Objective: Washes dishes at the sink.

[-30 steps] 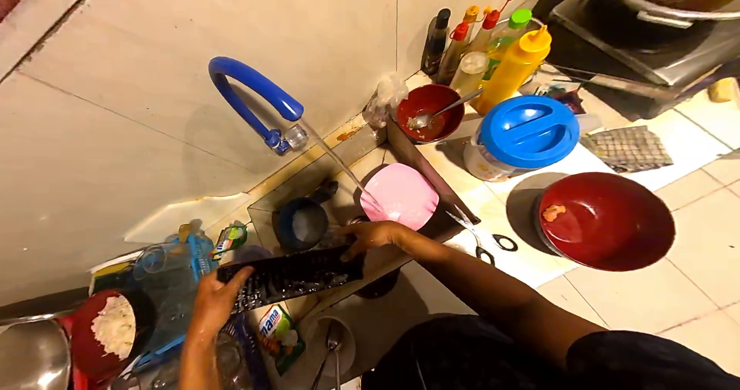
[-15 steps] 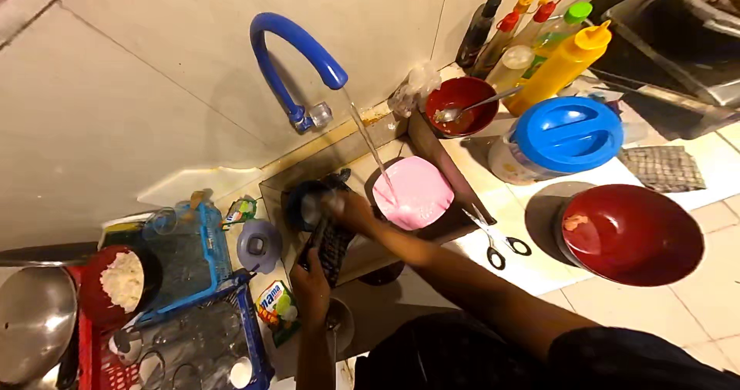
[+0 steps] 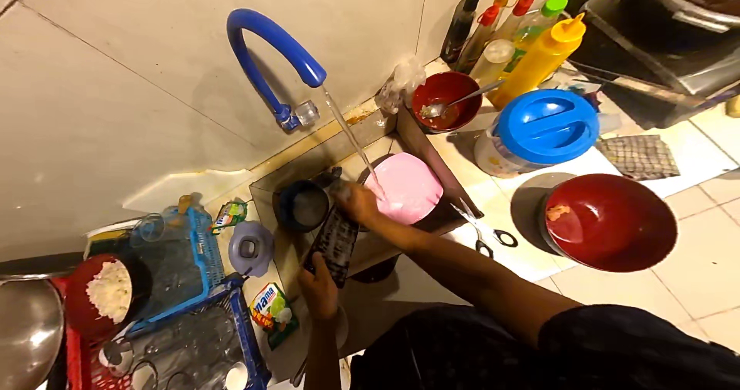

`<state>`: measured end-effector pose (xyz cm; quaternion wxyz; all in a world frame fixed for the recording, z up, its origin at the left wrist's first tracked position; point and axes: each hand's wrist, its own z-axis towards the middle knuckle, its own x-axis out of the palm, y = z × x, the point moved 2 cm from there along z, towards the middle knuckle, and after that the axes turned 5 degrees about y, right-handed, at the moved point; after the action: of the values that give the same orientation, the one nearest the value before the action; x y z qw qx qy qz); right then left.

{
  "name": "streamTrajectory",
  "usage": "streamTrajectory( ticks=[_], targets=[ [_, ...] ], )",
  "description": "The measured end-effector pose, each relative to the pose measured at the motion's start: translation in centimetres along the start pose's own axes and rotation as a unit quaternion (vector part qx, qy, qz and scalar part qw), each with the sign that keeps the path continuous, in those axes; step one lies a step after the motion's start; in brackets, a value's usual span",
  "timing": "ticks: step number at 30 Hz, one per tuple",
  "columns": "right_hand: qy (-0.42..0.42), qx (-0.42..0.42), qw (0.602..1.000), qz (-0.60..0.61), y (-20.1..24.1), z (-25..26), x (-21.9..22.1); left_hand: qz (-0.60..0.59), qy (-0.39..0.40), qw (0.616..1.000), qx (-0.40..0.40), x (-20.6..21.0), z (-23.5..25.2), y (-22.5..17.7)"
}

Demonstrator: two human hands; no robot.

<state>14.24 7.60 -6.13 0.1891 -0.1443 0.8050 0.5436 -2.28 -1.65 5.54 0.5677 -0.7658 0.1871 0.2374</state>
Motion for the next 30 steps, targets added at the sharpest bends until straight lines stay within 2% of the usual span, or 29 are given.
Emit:
streamTrajectory(
  ticks=[3,4,6,8,9,11,13,15,17,19,20,21,24,26,27,30],
  targets=[
    [0.082,-0.099,0.992,0.002,5.0,-6.1,0.9,0.003,-0.006,1.0,-0.001,-0.4,1.5,0.6],
    [0.091,-0.134,0.987,0.009,5.3,-6.8,1.0,-0.001,-0.004,1.0,0.003,-0.7,1.8,0.8],
    [0.101,-0.106,0.989,0.011,2.9,-4.7,0.9,-0.013,0.002,1.0,-0.001,-1.4,0.8,0.9],
    [0.048,-0.049,0.998,0.008,-1.3,-0.2,0.4,-0.008,-0.001,1.0,-0.004,-1.7,-0.4,0.4],
    [0.018,-0.033,0.999,0.006,-2.0,0.7,0.4,-0.002,0.001,1.0,-0.008,-1.7,-0.8,0.1],
    [0.023,-0.049,0.998,-0.011,0.4,-0.7,0.7,-0.004,-0.002,1.0,-0.017,-1.3,-0.5,0.2],
    [0.056,-0.124,0.991,-0.018,3.8,-5.1,1.9,-0.011,-0.003,1.0,-0.015,-1.2,0.4,1.0],
    [0.067,-0.181,0.981,0.001,4.7,-6.6,1.9,-0.006,0.007,1.0,-0.015,-1.7,0.8,1.4],
    [0.083,-0.113,0.99,-0.004,1.4,-3.8,1.3,0.002,0.011,1.0,-0.02,-2.2,-0.3,1.1],
    [0.018,-0.051,0.998,-0.018,-2.2,-0.2,0.6,0.004,0.01,1.0,-0.006,-2.1,-1.1,0.7],
    [-0.002,-0.04,0.999,-0.024,-2.3,0.4,0.6,0.004,0.008,1.0,-0.001,-1.9,-1.1,0.4],
    [0.012,-0.047,0.998,-0.027,-1.0,-0.4,0.8,0.0,0.004,1.0,-0.002,-1.7,-0.7,0.5],
    [0.106,-0.165,0.981,-0.001,4.4,-7.0,2.4,-0.04,0.013,0.999,-0.021,-1.5,0.8,2.3],
    [0.118,-0.235,0.965,0.021,5.3,-8.2,2.4,-0.07,0.021,0.997,-0.03,-1.8,1.1,3.2],
    [0.109,-0.225,0.968,0.016,4.1,-7.1,2.0,-0.076,0.022,0.996,-0.038,-2.1,0.7,3.4],
    [0.027,-0.093,0.995,-0.021,-2.2,-0.7,0.9,-0.075,0.001,0.997,-0.023,-2.4,-0.6,3.0]
  ],
)
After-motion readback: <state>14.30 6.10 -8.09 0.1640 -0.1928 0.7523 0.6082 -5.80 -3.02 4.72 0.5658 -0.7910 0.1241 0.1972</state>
